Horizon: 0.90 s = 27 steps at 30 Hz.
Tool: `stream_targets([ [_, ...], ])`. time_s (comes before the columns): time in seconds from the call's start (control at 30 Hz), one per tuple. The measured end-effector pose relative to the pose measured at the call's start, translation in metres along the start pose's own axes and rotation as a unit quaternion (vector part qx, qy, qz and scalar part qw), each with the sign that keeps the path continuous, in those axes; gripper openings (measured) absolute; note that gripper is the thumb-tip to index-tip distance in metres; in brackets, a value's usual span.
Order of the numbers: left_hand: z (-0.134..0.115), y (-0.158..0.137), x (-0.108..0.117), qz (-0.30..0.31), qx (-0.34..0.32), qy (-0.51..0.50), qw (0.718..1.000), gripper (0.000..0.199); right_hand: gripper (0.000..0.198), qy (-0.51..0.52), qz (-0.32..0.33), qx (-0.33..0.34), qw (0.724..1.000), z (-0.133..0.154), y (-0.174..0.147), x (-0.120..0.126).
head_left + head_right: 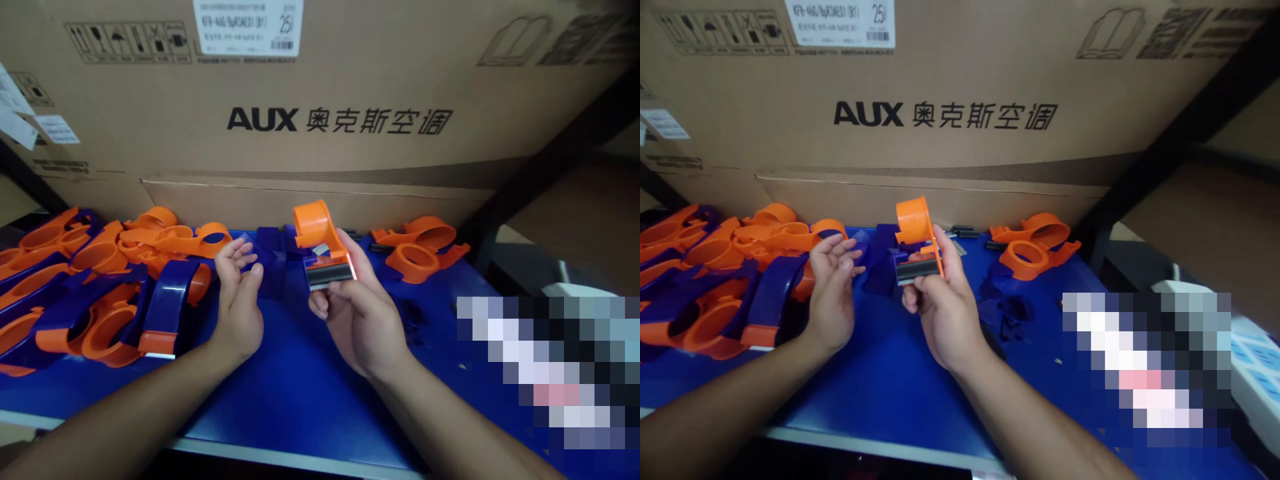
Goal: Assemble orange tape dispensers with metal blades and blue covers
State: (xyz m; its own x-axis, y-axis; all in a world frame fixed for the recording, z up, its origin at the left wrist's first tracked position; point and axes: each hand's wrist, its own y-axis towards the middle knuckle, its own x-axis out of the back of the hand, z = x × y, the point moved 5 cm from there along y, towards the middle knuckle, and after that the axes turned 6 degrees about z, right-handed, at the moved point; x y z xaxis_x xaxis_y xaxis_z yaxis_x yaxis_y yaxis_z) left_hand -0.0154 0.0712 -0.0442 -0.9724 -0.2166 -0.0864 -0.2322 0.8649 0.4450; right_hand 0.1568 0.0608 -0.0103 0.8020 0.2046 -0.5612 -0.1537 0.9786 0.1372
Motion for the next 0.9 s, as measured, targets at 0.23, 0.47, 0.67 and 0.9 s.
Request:
stream_targets([
  [0.23, 0.0, -0.01, -0.013, 0.089, -0.047, 0.13, 0.986, 0.05, 0.066, -0.021, -0.087, 0.07, 0.994, 0.023, 0.017, 0.019],
  [0.47, -0.005, -0.001, -0.034, 0.152, -0.099, 0.34, 0.923, 0.037, 0.073, 0.078, -0.069, 0.13, 0.986, 0.046, 0.028, 0.043],
  [0.67, 0.004, 0.024, -0.062, 0.183, -0.091, 0.456, 0.866, 0.037, 0.065, 0.044, -0.109, 0.147, 0.982, 0.05, 0.033, 0.049],
  [0.9, 0.015, 0.061, -0.096, 0.206, -0.046, 0.549, 0.809, 0.033, 0.071, 0.108, -0.075, 0.135, 0.982, 0.046, 0.034, 0.052],
])
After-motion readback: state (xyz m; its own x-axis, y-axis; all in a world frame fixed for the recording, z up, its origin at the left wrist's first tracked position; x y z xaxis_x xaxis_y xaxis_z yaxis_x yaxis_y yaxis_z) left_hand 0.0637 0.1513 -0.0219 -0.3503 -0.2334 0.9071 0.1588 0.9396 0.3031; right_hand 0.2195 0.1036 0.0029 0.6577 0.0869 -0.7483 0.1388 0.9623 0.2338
